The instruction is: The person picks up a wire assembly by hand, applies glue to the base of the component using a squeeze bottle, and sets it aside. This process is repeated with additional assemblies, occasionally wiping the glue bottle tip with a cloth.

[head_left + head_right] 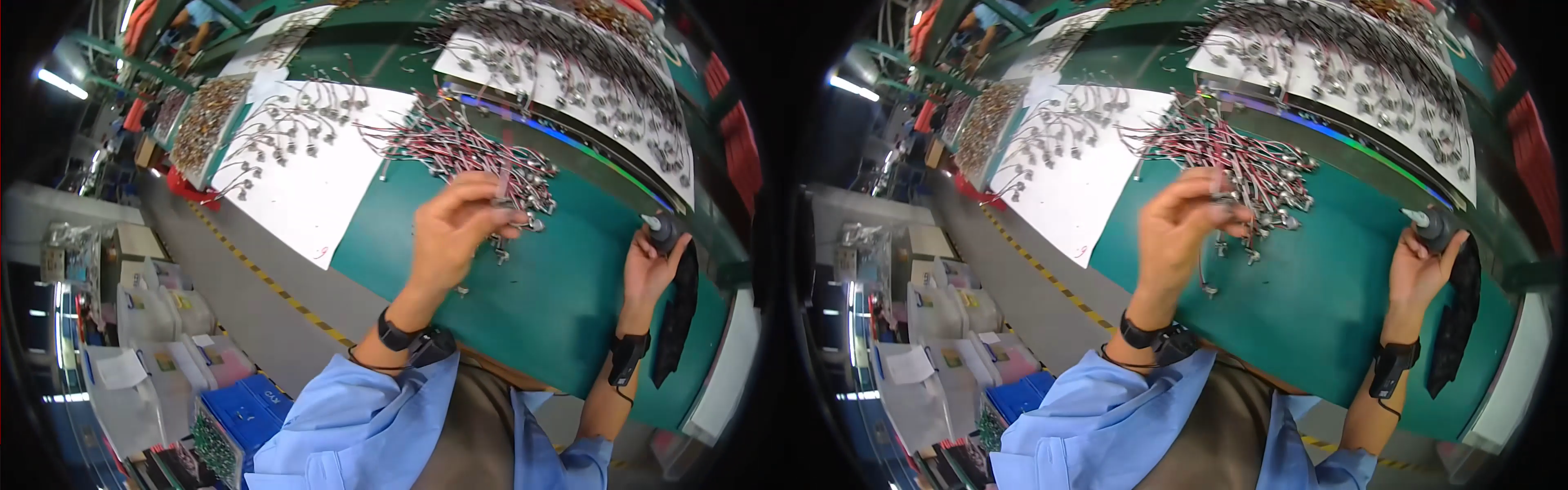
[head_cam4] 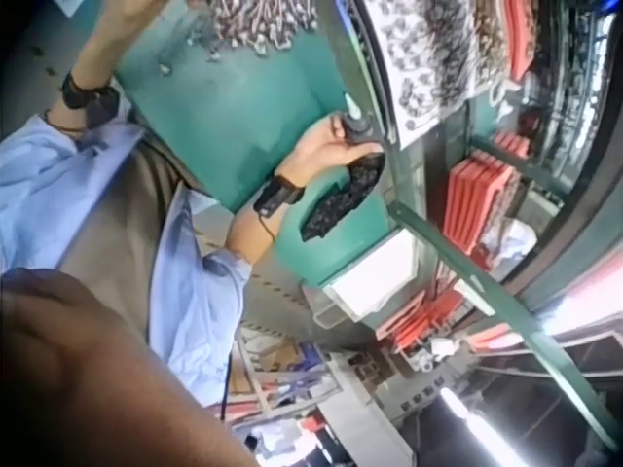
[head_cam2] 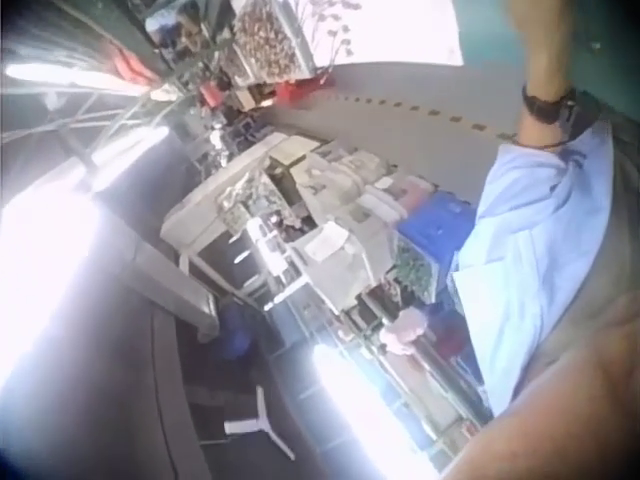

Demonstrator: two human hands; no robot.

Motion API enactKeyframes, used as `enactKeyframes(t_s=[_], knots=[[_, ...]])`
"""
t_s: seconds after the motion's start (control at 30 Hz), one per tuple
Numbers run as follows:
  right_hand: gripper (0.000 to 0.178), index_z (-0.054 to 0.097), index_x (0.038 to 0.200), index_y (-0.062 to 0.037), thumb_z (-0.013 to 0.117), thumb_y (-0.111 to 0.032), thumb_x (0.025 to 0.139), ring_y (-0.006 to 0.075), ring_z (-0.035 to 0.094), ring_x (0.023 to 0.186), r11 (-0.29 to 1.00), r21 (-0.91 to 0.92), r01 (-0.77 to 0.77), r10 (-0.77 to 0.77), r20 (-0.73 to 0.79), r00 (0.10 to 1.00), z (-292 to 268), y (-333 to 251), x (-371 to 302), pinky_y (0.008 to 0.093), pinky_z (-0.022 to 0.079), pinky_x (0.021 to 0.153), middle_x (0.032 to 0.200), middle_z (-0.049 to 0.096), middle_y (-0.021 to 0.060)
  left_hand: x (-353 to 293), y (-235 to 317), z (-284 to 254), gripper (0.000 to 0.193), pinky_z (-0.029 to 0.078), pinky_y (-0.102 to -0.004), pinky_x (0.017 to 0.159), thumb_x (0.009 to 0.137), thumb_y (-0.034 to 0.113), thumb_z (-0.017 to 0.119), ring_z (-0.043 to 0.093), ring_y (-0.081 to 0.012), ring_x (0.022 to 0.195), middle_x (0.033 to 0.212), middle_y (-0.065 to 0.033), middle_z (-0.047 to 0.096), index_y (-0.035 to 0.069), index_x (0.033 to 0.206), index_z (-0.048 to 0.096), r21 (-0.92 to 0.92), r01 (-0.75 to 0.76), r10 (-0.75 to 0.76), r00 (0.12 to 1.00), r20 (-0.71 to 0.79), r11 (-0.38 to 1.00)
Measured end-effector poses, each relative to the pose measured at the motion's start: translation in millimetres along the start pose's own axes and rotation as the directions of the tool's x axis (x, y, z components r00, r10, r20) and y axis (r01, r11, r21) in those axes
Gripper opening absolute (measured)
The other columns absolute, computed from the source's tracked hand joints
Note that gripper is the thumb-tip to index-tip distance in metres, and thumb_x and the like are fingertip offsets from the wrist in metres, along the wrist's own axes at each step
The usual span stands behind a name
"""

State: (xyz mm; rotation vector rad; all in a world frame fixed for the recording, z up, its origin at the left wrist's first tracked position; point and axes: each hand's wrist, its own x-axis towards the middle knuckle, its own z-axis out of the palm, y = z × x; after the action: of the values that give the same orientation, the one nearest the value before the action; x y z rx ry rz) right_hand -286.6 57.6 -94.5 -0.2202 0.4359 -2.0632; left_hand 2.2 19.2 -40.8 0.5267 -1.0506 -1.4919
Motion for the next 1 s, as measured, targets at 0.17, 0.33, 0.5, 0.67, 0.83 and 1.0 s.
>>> enactKeyframes(t_s=[0.17, 0.33, 0.5, 0.67, 0.83, 1.0], knots=[[0.038, 0.046, 0.103, 0.0016, 0.050, -0.031, 0.084, 0.0142, 0.040, 0.061, 1.000, -0.018, -0.018, 0.018, 0.024, 1.000, 0, 2, -2, 0.0199, 0.033, 0.050, 0.101, 0.052, 0.0155, -15, 65, -88, 0.017, 0.048, -0.0224, 0.059, 0.074, -0.006, 0.053, 0.057, -0.0144, 0.068, 0.088, -0.0098, 0.053, -0.003, 0.091, 0.056, 0.648, -0.116, 0.378, 0.882, -0.282, 0.753], [0.038, 0.046, 0.104, 0.0013, 0.050, -0.031, 0.084, 0.0139, 0.039, 0.061, 0.996, -0.094, -0.010, 0.014, 0.038, 0.999, -4, 4, 4, 0.0194, 0.033, 0.050, 0.101, 0.052, 0.0147, -21, 115, -171, 0.017, 0.044, -0.0191, 0.056, 0.073, 0.000, 0.059, 0.054, -0.0094, 0.063, 0.074, -0.0052, 0.057, -0.001, 0.090, 0.059, 0.839, 0.070, 0.537, 0.739, -0.406, 0.539], [0.038, 0.046, 0.104, 0.0004, 0.050, -0.031, 0.084, 0.0137, 0.040, 0.061, 0.995, -0.082, -0.065, 0.071, 0.069, 0.995, -5, 7, 3, 0.0194, 0.034, 0.051, 0.101, 0.052, 0.0134, -21, 137, -217, 0.017, 0.042, -0.0199, 0.054, 0.071, 0.005, 0.063, 0.055, -0.0094, 0.061, 0.067, -0.0037, 0.058, 0.001, 0.088, 0.061, 0.933, 0.231, 0.675, 0.645, -0.359, 0.276], [0.036, 0.046, 0.104, -0.0008, 0.050, -0.031, 0.084, 0.0125, 0.042, 0.063, 0.988, -0.152, -0.020, 0.019, -0.007, 1.000, -1, 14, -1, 0.0196, 0.034, 0.050, 0.101, 0.053, 0.0120, -8, 135, -258, 0.017, 0.041, -0.0233, 0.052, 0.068, 0.013, 0.066, 0.053, -0.0099, 0.056, 0.061, -0.0056, 0.058, 0.005, 0.083, 0.064, 0.924, 0.370, 0.721, 0.615, -0.320, 0.094], [0.036, 0.046, 0.104, -0.0012, 0.049, -0.031, 0.084, 0.0116, 0.043, 0.064, 0.984, -0.175, -0.020, 0.021, 0.004, 1.000, -4, 15, -3, 0.0196, 0.034, 0.050, 0.102, 0.053, 0.0120, 13, 123, -297, 0.018, 0.042, -0.0285, 0.053, 0.065, 0.014, 0.067, 0.052, -0.0177, 0.053, 0.068, -0.0088, 0.060, 0.005, 0.080, 0.064, 0.907, 0.420, 0.703, 0.646, -0.297, -0.003], [0.036, 0.046, 0.105, -0.0012, 0.049, -0.031, 0.084, 0.0116, 0.043, 0.064, 0.979, -0.203, -0.001, -0.002, -0.018, 1.000, 0, 17, -3, 0.0196, 0.034, 0.050, 0.103, 0.052, 0.0124, 26, 109, -322, 0.017, 0.044, -0.0340, 0.061, 0.067, 0.016, 0.065, 0.056, -0.0255, 0.062, 0.071, -0.0108, 0.061, 0.005, 0.080, 0.064, 0.810, 0.586, 0.626, 0.644, -0.440, -0.034]])
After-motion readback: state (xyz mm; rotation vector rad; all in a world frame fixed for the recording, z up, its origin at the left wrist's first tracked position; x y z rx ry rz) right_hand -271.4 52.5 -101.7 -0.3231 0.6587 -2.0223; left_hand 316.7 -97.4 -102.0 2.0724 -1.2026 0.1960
